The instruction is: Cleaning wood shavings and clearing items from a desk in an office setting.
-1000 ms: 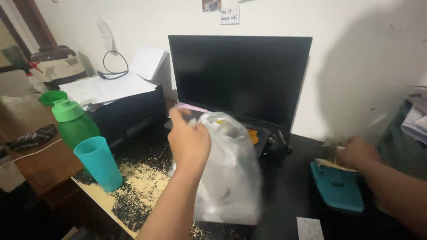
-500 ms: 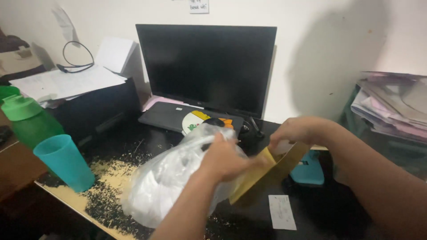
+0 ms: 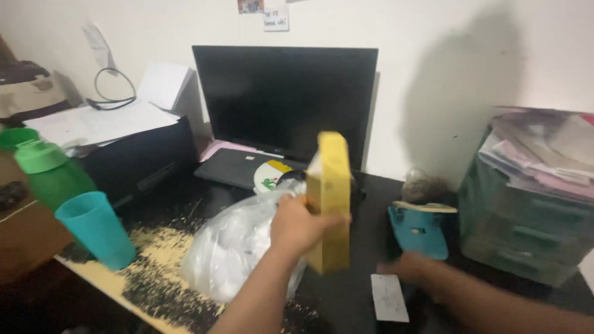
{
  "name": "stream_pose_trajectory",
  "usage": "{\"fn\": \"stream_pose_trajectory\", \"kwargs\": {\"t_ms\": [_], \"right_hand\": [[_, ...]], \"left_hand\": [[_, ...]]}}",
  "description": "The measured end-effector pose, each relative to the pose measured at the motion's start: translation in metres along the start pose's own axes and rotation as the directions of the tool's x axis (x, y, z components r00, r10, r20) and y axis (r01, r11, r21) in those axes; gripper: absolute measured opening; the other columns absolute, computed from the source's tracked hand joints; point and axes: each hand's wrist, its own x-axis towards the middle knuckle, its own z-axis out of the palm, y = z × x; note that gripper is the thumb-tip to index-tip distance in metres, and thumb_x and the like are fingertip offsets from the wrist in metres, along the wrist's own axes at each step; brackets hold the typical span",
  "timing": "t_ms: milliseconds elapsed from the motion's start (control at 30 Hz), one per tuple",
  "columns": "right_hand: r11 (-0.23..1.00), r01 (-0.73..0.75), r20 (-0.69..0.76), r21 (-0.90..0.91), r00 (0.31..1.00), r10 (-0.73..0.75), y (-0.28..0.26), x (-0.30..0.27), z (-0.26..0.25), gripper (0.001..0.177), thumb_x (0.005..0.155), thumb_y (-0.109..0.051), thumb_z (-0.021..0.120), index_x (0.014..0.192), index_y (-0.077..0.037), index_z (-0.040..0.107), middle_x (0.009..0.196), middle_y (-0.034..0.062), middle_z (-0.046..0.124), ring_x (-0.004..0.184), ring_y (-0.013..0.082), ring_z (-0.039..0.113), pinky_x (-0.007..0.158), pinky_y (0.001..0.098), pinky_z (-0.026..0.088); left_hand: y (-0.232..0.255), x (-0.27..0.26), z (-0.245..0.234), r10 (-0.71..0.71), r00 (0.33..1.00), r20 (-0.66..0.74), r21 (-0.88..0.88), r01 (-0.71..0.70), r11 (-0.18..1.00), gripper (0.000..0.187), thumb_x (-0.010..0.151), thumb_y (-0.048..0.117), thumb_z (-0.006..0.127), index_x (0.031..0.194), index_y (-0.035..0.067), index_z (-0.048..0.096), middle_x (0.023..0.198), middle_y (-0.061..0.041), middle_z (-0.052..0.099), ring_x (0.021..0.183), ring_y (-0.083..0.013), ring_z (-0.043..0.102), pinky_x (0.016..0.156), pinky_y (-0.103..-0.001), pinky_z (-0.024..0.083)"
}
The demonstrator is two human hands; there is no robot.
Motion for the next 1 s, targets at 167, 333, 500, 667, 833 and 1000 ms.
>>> {"fn": "stream_pose_trajectory", "kwargs": {"t_ms": [167,333,500,667,833,1000], "right_hand": [[0.975,0.107,-0.166,-0.194,0.976,-0.14,0.007,0.004,0.068,0.103,0.077,-0.062,0.091,0.151,-0.006,0.045,0.148,0.0177,0.053,0.132,0.0321,0.058,0.103,0.0392,0.056],[0.983,0.096,-0.178,-0.159,0.976,-0.124,0.015,0.071,0.061,0.105,0.076,-0.041,0.102,0.151,0.001,0.042,0.146,0.0189,0.055,0.135,0.032,0.057,0.107,0.0372,0.056],[0.477,0.516,-0.096,-0.712,0.601,-0.793,0.001,0.077,-0.003,0.034,0.092,-0.028,0.071,0.125,-0.021,0.068,0.112,0.0039,0.073,0.093,0.0157,0.073,0.084,0.0326,0.058],[0.41,0.767,-0.388,0.494,0.617,-0.685,-0.079,-0.173,-0.075,0.028,0.095,-0.021,0.061,0.118,-0.007,0.07,0.101,0.0115,0.075,0.078,0.0186,0.069,0.069,0.0343,0.058],[0.209,0.861,-0.266,0.464,0.36,-0.894,-0.122,-0.288,-0.041,0.045,0.104,-0.033,0.053,0.126,0.002,0.069,0.1,0.0166,0.068,0.076,0.0229,0.055,0.064,0.0357,0.046],[-0.043,0.883,-0.108,0.467,0.009,-0.994,-0.139,-0.407,0.037,0.061,0.096,-0.051,0.053,0.131,-0.002,0.066,0.12,0.01,0.074,0.107,0.017,0.072,0.089,0.0324,0.057]], "left_hand": [[0.012,0.001,-0.037,0.063,0.968,-0.242,-0.128,-0.096,0.987,0.064,0.06,0.049,0.092,0.106,0.006,0.079,0.11,-0.012,0.072,0.097,-0.023,0.074,0.089,-0.037,0.059],[0.009,0.006,-0.056,0.139,0.925,-0.354,-0.2,-0.22,0.955,0.059,0.059,0.045,0.091,0.1,0.004,0.08,0.094,-0.011,0.082,0.082,-0.0206,0.081,0.078,-0.035,0.063],[0.008,-0.005,-0.067,0.055,0.947,-0.317,-0.18,-0.117,0.977,0.06,0.063,0.046,0.089,0.107,0.006,0.079,0.101,-0.009,0.082,0.088,-0.0205,0.081,0.082,-0.034,0.062],[0.014,-0.042,-0.087,0.063,0.948,-0.313,-0.355,-0.178,0.918,0.057,0.068,0.049,0.086,0.104,0.005,0.082,0.1,-0.009,0.083,0.089,-0.0186,0.079,0.082,-0.032,0.059],[0.005,-0.096,-0.128,0.131,0.917,-0.377,-0.395,-0.287,0.873,0.06,0.069,0.052,0.081,0.104,0.003,0.081,0.098,-0.009,0.083,0.087,-0.0144,0.078,0.081,-0.03,0.058],[-0.022,-0.162,-0.197,-0.055,0.844,-0.533,-0.499,-0.261,0.827,0.08,0.07,0.066,0.075,0.1,-0.008,0.082,0.097,-0.012,0.082,0.087,-0.0183,0.076,0.081,-0.031,0.057]]}}
